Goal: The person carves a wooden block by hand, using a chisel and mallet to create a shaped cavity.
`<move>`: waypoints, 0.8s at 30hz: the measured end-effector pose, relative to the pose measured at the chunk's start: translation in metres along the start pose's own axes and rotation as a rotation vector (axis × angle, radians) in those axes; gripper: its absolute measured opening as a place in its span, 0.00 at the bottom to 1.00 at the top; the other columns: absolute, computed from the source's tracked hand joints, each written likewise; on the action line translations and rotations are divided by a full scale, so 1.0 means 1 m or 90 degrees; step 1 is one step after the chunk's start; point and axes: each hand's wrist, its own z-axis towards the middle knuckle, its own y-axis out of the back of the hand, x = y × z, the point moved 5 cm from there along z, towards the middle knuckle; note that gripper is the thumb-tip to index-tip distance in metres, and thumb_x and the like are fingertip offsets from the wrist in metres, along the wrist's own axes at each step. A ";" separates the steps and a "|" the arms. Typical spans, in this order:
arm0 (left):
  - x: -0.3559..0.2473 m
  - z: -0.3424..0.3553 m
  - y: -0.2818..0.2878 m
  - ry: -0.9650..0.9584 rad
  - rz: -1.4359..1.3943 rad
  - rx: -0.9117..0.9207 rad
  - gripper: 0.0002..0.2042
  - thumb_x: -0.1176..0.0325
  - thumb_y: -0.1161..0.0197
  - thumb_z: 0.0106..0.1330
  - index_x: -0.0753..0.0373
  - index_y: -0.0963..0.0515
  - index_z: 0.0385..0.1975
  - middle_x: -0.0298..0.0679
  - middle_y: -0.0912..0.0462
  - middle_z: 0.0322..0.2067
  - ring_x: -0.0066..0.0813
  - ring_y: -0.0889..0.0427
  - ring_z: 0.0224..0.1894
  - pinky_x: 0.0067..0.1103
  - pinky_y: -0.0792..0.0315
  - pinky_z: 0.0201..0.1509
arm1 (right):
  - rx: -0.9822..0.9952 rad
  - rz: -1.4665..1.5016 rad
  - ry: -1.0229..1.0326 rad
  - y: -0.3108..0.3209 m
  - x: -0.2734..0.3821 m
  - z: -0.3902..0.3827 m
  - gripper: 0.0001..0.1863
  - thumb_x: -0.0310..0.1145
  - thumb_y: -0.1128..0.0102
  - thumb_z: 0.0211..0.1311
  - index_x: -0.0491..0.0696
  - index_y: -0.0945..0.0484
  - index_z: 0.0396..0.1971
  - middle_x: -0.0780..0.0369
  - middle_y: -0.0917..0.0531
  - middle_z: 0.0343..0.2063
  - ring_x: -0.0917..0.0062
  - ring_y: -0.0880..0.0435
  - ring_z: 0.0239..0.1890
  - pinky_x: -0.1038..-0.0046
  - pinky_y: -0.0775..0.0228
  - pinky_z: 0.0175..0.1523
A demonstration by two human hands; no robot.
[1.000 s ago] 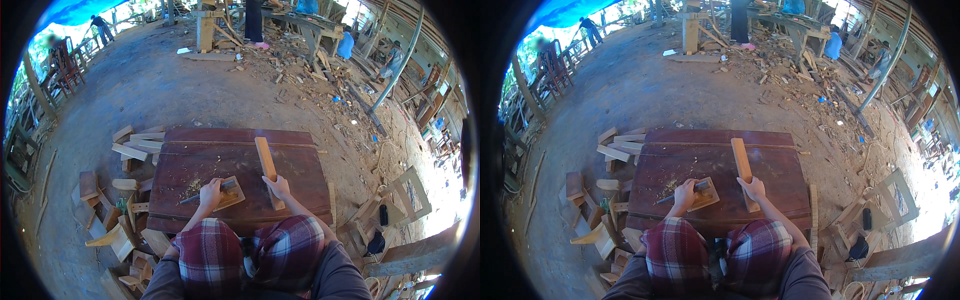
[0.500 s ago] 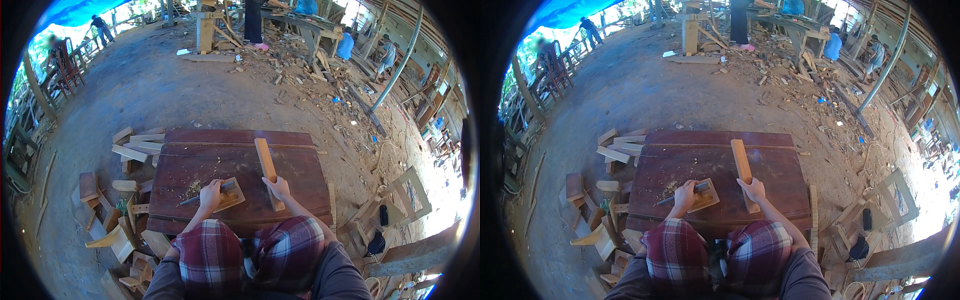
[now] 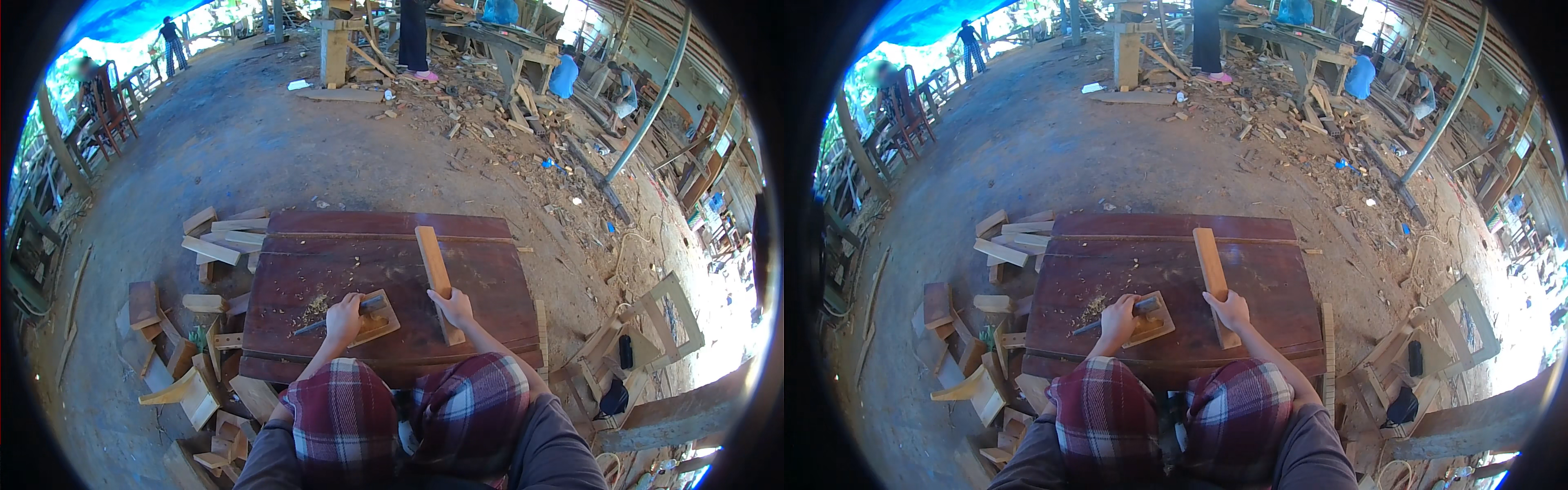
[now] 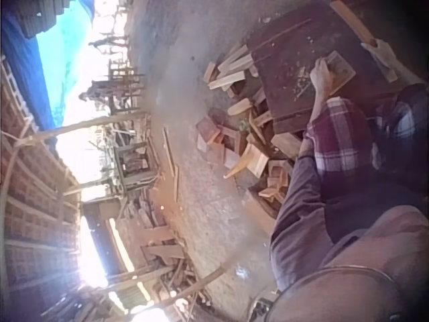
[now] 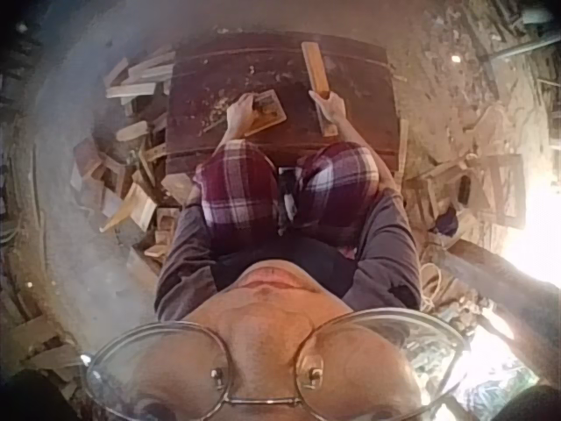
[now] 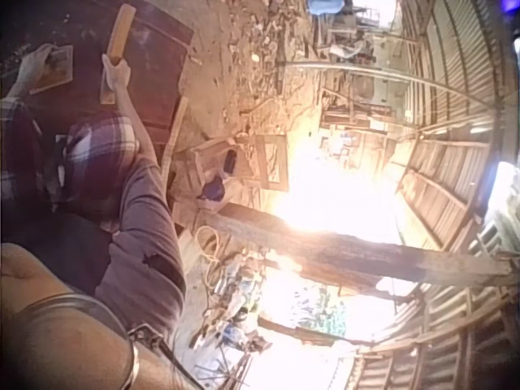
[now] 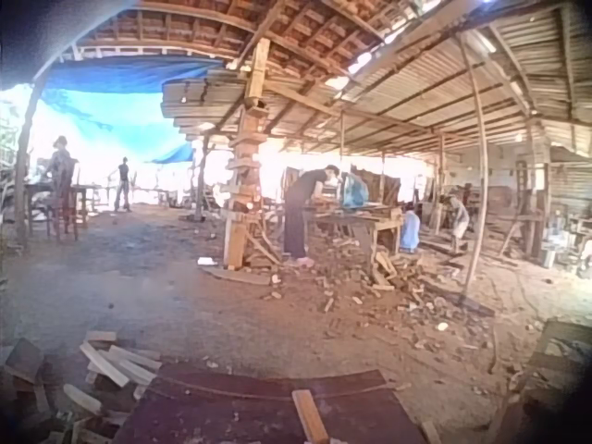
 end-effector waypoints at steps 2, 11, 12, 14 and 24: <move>0.000 0.000 0.000 0.011 -0.003 0.001 0.21 0.74 0.35 0.48 0.58 0.23 0.46 0.36 0.20 0.45 0.42 0.17 0.36 0.34 0.24 0.41 | 0.019 0.005 -0.008 0.001 0.001 -0.002 0.44 0.68 0.41 0.48 0.34 0.21 0.39 0.45 0.17 0.35 0.55 0.17 0.42 0.61 0.27 0.48; -0.001 -0.001 0.002 0.000 -0.014 -0.007 0.21 0.74 0.35 0.47 0.59 0.23 0.45 0.37 0.21 0.44 0.43 0.17 0.36 0.34 0.24 0.41 | 0.029 0.026 -0.009 0.004 0.006 -0.005 0.44 0.68 0.40 0.48 0.34 0.21 0.41 0.45 0.17 0.36 0.55 0.17 0.43 0.61 0.27 0.48; -0.001 -0.001 0.002 0.000 -0.018 -0.005 0.21 0.74 0.35 0.47 0.59 0.23 0.45 0.37 0.21 0.44 0.43 0.17 0.36 0.34 0.24 0.41 | 0.042 0.035 -0.014 0.005 0.008 -0.007 0.45 0.69 0.42 0.48 0.34 0.22 0.42 0.43 0.17 0.39 0.53 0.18 0.46 0.60 0.27 0.51; 0.000 0.000 0.002 0.008 -0.016 -0.002 0.21 0.74 0.35 0.47 0.58 0.23 0.45 0.37 0.20 0.45 0.42 0.17 0.38 0.34 0.24 0.42 | 0.042 0.027 -0.016 0.004 0.008 -0.006 0.46 0.69 0.42 0.48 0.33 0.22 0.42 0.43 0.18 0.39 0.53 0.18 0.46 0.60 0.27 0.51; 0.000 -0.002 0.001 -0.002 -0.006 -0.013 0.22 0.74 0.34 0.46 0.59 0.23 0.46 0.37 0.21 0.45 0.42 0.17 0.36 0.33 0.24 0.41 | 0.045 0.019 -0.013 0.001 0.003 -0.004 0.47 0.70 0.42 0.48 0.32 0.23 0.43 0.42 0.18 0.39 0.52 0.18 0.46 0.60 0.28 0.52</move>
